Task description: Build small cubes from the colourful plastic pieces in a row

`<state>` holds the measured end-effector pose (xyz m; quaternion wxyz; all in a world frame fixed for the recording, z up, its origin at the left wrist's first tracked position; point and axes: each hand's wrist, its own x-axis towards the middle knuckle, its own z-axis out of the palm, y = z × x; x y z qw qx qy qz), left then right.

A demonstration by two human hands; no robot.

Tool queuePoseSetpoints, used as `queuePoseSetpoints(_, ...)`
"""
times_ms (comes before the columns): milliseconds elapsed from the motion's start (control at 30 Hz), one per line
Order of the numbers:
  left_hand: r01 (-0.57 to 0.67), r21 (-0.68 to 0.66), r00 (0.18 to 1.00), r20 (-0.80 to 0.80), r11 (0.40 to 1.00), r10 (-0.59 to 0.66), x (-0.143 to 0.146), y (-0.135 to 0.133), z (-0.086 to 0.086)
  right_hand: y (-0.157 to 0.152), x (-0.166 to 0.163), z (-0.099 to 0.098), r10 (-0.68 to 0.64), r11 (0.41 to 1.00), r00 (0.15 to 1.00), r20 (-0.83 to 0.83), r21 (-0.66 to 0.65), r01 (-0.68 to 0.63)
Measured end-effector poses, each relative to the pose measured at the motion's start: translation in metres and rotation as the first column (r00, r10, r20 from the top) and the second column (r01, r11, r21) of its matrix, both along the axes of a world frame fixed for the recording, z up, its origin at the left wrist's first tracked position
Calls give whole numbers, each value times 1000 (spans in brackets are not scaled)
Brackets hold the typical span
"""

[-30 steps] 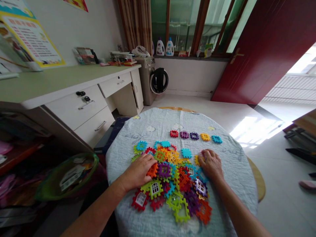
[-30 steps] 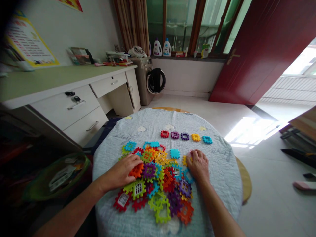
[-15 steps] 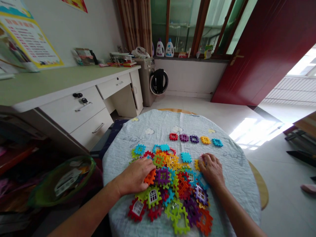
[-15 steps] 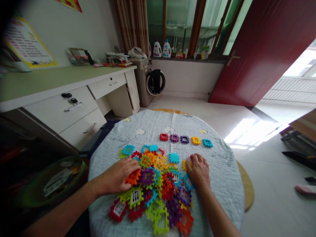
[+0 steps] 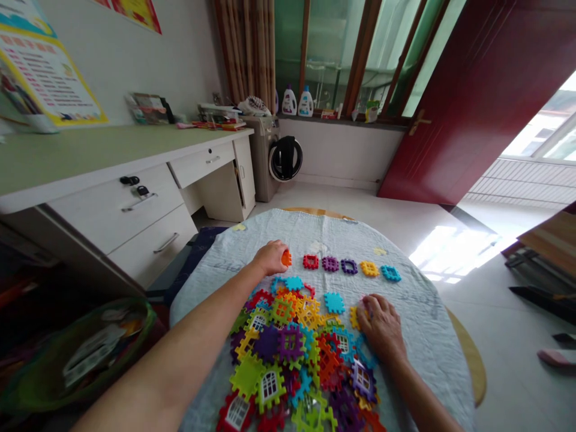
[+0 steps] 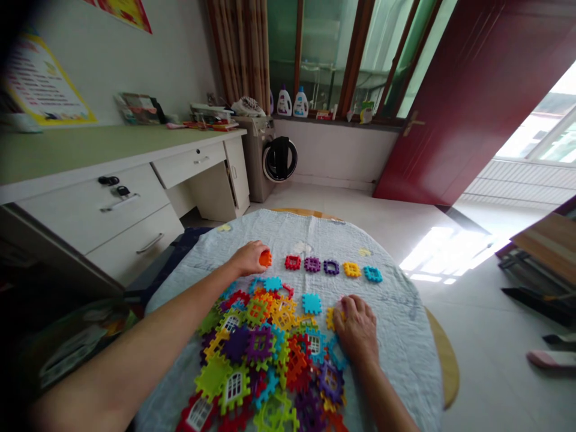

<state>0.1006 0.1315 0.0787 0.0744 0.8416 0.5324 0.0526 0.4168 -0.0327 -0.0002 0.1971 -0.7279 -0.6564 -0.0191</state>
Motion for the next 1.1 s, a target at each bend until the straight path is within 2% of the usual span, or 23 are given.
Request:
queuePoseSetpoints(200,-5,-98,999,-37,995,2,10,36,-23,1,1,-3,2,1000,1000,-16,2,-2)
queuePoseSetpoints(367,24,-209,998,-45,978,-34,5,53,-33,0,1,-2,5,1000,1000,-30,2,-5)
queuePoseSetpoints(667,57,-225,997,-34,973,-66,15,58,-33,0,0,0,4,1000,1000,-23,-4,-4)
queuePoseSetpoints(933,39,-269,998,-39,962,-51,14,61,-33,0,0,-1,-5,1000,1000,-27,-10,5)
queuePoseSetpoints(1100,13,-253,1000,-18,967,-18,13,58,-29,0,-1,1,-5,1000,999,-35,-21,4)
